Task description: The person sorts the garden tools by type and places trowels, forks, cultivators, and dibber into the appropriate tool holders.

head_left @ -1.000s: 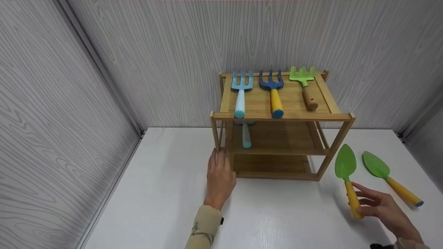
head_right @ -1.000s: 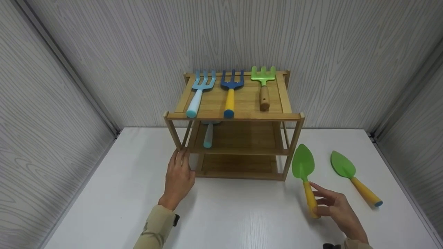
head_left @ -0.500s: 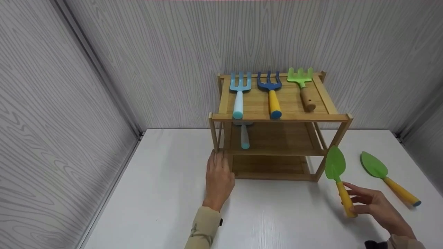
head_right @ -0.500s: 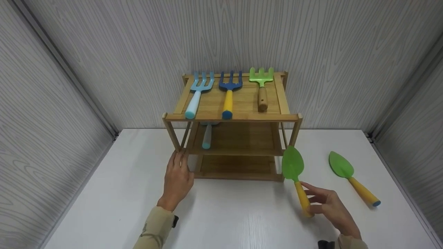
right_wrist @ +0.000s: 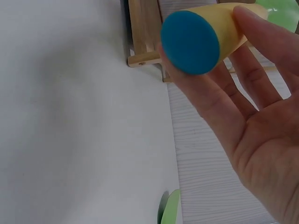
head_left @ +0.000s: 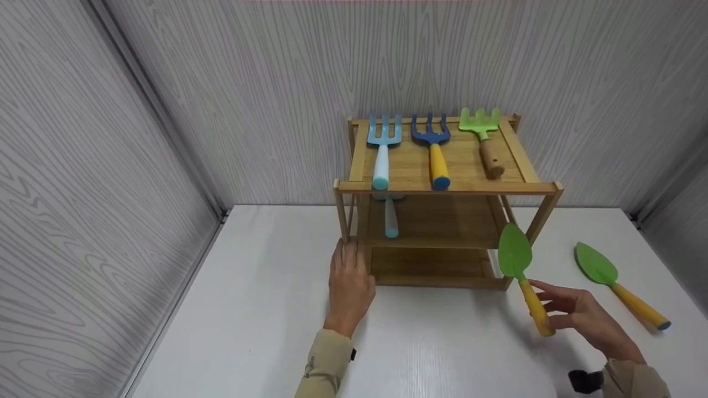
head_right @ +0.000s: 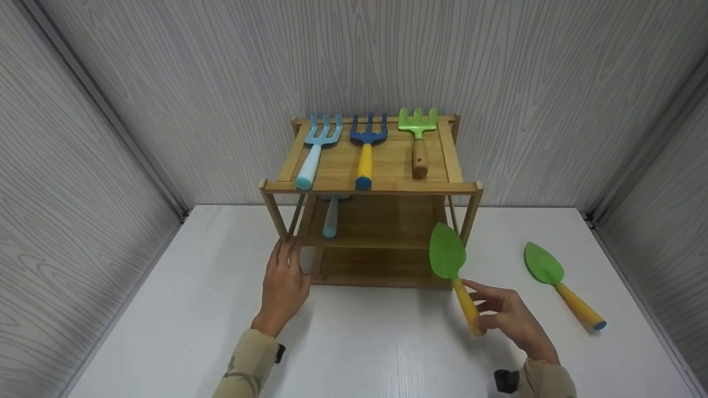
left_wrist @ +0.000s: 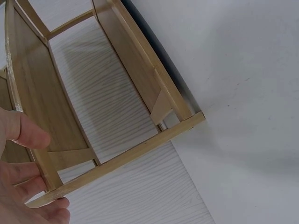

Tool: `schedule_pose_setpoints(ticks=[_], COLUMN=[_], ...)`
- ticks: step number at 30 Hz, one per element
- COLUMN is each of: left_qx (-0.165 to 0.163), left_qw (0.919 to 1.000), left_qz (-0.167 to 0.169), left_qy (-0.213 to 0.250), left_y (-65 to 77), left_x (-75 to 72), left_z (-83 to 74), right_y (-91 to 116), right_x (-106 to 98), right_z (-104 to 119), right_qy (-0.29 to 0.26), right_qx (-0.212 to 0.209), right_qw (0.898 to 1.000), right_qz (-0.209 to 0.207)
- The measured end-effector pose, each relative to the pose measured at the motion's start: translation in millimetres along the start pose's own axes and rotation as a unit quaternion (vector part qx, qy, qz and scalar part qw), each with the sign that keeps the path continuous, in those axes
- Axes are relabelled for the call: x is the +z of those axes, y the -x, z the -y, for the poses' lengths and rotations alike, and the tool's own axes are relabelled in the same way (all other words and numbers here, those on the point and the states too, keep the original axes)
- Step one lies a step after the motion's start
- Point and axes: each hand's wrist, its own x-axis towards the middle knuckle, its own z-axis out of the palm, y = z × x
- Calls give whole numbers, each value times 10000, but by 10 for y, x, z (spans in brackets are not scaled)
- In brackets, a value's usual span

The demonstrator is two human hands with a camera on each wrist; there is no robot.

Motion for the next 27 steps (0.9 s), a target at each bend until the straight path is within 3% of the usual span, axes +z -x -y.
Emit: schedule_pose_setpoints(ticks=[6, 14, 27], left_qx=[5, -31, -32], left_qw=[10000, 9999, 9999], left_qz=[37, 78, 84], left_qy=[-40, -120, -62], left_y=[5, 11, 12], left_x=[-15, -19, -21], left_z=[-2, -3, -7], right_y=[-104, -140, -216], right_x=[50, 122, 184], right_z=[114, 285, 527], right_qy=[-57, 37, 357], right_qx=[-172, -945, -984], right_qw=[9997, 9947, 9940], right_qz=[145, 392, 314])
